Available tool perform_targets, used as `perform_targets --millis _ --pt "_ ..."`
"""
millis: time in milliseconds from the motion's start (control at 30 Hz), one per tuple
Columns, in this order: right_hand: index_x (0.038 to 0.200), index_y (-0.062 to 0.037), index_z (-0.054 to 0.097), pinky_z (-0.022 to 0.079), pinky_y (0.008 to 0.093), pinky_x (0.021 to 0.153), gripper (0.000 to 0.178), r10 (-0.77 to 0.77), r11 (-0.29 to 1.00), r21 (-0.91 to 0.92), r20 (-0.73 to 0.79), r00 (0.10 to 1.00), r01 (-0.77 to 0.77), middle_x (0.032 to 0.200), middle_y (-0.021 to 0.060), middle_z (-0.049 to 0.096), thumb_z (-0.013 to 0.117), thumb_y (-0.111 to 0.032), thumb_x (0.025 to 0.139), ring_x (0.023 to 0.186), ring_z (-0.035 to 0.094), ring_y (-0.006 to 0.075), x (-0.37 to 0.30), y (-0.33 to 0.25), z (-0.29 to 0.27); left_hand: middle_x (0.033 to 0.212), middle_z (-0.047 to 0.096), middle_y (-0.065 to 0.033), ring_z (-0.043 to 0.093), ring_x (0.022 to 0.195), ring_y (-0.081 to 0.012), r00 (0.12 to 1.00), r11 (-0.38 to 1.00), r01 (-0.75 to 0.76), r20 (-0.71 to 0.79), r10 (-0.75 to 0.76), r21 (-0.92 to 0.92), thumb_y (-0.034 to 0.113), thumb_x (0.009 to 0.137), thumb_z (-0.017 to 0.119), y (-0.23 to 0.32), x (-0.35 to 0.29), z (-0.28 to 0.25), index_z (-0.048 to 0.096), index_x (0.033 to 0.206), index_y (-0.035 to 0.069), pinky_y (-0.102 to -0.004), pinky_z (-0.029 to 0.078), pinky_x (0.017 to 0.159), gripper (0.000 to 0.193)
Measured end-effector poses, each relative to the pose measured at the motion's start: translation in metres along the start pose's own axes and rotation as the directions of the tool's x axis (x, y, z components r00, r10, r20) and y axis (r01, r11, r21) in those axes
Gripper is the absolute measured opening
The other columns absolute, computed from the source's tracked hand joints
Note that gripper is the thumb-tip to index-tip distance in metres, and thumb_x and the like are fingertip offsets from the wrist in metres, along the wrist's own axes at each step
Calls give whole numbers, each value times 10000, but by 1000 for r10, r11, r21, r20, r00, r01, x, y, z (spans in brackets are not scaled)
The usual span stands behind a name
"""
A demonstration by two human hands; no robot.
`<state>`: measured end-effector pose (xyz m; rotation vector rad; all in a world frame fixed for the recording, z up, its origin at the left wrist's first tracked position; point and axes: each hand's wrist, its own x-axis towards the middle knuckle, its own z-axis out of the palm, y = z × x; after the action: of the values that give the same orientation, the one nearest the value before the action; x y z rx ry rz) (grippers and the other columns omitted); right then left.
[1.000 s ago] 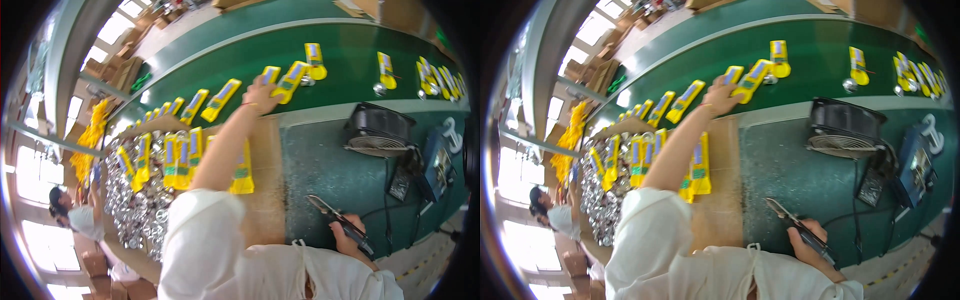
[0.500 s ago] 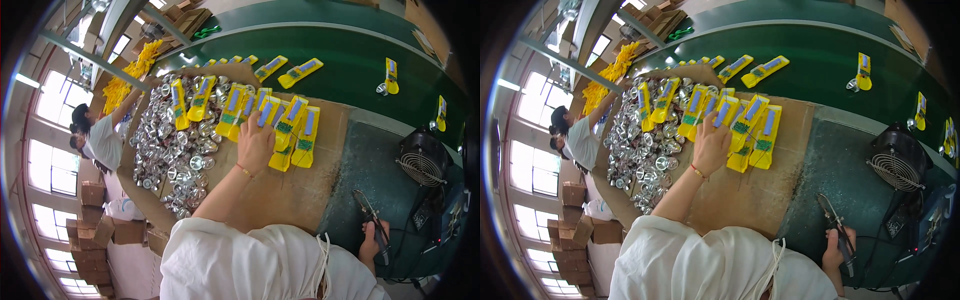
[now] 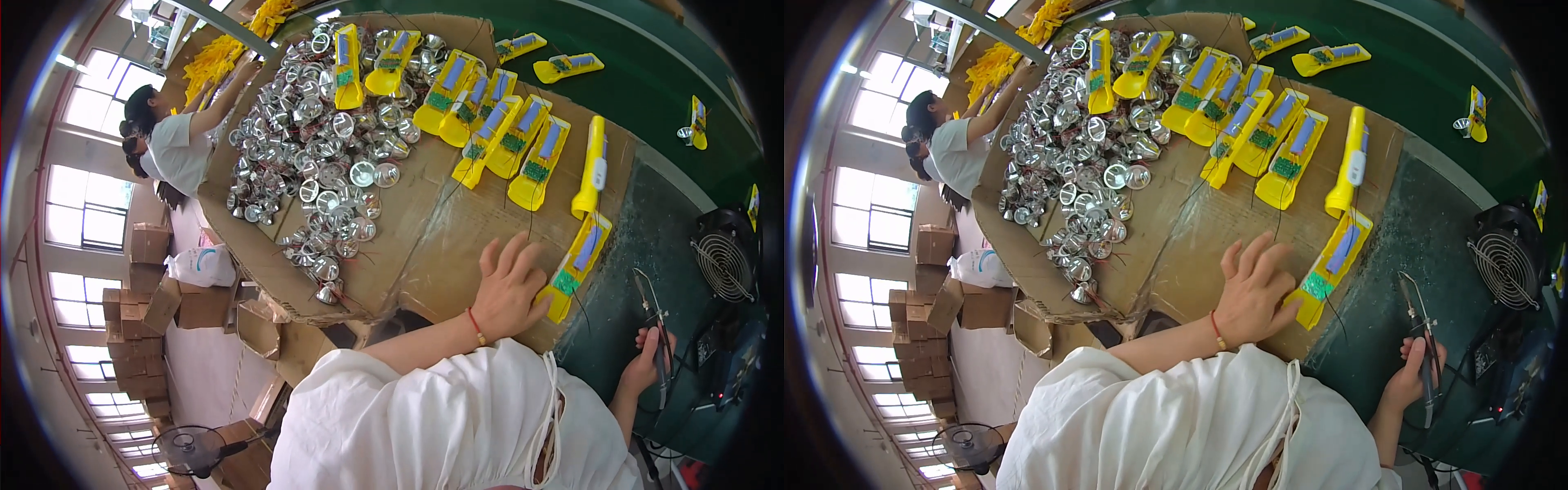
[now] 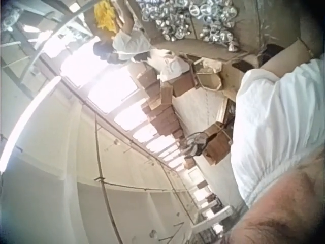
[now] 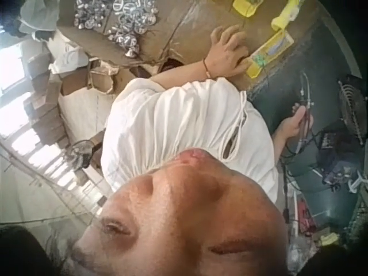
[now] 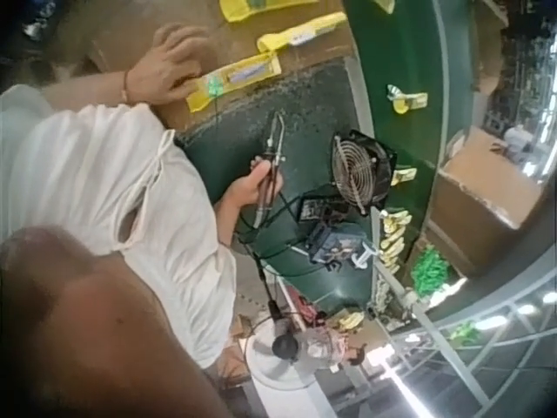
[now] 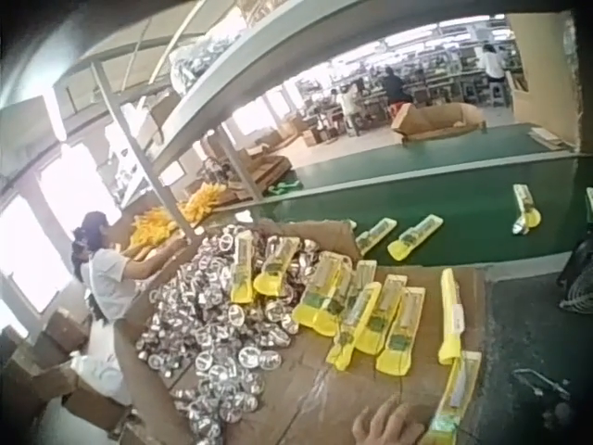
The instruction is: Soldering wires to circuit boards and assembling them into flashlight housings on an assembly line.
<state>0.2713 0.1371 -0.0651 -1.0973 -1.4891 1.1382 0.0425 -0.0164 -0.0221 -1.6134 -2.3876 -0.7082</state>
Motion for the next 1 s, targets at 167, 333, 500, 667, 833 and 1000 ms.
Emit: perform_targets --millis 167,333,500,667,833,1000 --pt "944 15 554 407 189 550 170 9 1000 -20 -36 999 -10 717 60 593 554 -135 864 594 518 86 -3 1 -5 1059 474 -112 424 1036 -303 907 945 309 -331 -261 104 218 613 698 -94 24 -41 515 983 109 -455 280 863 427" --pt "952 7 556 408 186 549 176 -1 997 71 -26 1000 3 722 60 604 569 -143 861 592 528 87 -6 -2 -3 969 548 -3 458 1031 -245 811 705 552 -481 -331 445 184 666 673 -179 32 -47 650 879 212 -448 282 891 216" --pt "943 -12 561 394 181 556 169 -10 998 67 -11 1000 11 727 44 601 565 -165 871 592 521 79 -13 -7 -5 973 620 21 503 1040 -225 764 836 496 -576 -291 234 201 736 652 -188 30 -57 674 773 166 -391 319 898 55" --pt "955 9 550 400 186 543 164 -33 998 60 -14 999 34 724 66 594 553 -128 864 589 522 84 -22 -29 1 856 654 -45 599 815 -218 846 919 298 -375 -379 -258 127 807 603 -107 40 -64 607 824 78 -343 377 854 52" --pt "875 31 519 475 277 574 186 -103 994 77 303 947 83 746 139 601 646 -33 755 654 592 173 -39 -55 18 688 624 -50 575 654 -214 987 935 157 69 -143 -319 89 704 686 -31 12 -49 661 756 88 -319 418 718 57" --pt "841 39 541 470 281 532 193 -326 945 165 440 837 281 714 144 611 672 -44 726 598 598 206 -42 -56 25 684 616 -57 552 661 -218 952 855 265 263 -158 -446 100 701 687 -4 3 -19 671 757 58 -325 411 672 72"
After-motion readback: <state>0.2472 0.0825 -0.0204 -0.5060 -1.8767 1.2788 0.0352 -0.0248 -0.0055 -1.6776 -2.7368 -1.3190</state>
